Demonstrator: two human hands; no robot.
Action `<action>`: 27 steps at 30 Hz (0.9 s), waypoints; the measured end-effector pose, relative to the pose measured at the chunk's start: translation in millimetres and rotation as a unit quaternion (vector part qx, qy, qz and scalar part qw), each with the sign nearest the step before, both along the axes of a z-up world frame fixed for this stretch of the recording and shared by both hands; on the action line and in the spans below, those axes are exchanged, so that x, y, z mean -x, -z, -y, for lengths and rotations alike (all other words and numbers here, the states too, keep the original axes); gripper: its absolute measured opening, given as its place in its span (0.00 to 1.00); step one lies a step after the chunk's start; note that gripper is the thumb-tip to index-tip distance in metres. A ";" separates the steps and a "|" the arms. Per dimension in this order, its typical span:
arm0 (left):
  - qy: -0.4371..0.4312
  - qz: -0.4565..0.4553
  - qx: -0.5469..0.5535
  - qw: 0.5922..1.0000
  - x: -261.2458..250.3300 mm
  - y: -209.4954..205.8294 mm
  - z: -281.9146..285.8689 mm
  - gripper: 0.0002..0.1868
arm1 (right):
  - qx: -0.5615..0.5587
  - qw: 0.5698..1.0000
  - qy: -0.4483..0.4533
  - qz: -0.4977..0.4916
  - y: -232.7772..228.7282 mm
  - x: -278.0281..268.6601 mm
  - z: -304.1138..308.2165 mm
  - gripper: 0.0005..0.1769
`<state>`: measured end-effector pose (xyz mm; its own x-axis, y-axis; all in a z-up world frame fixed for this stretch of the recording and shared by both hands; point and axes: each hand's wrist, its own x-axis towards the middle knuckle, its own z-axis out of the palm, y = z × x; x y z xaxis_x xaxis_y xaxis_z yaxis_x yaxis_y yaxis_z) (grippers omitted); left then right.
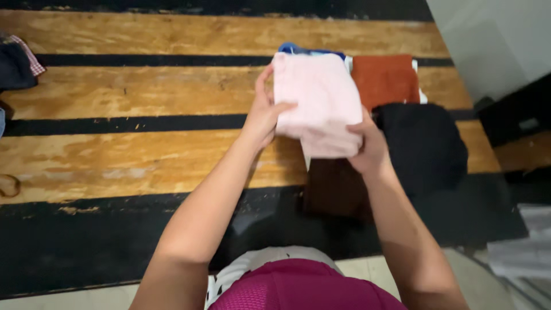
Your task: The person folds several items of clothing including a pink top, an orange top, a blue top, and a camouflage-patterned shirt, placing each folded item onto a stack on a wooden table.
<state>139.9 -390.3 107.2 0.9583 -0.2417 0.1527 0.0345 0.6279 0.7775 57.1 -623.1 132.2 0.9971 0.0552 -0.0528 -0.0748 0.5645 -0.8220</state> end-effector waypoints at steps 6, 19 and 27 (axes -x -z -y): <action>-0.149 0.027 -0.108 0.983 -94.6 -6.4 59.9 0.27 | -0.028 0.993 -0.081 0.079 -13.7 -83.7 44.9 0.37; -0.236 0.136 -0.300 0.914 -123.1 83.5 96.7 0.31 | 0.036 0.997 0.065 0.022 67.8 -174.8 80.2 0.28; -0.224 0.116 -0.425 0.869 -122.2 123.4 91.1 0.31 | 0.552 0.800 0.178 0.156 132.4 -189.2 90.4 0.27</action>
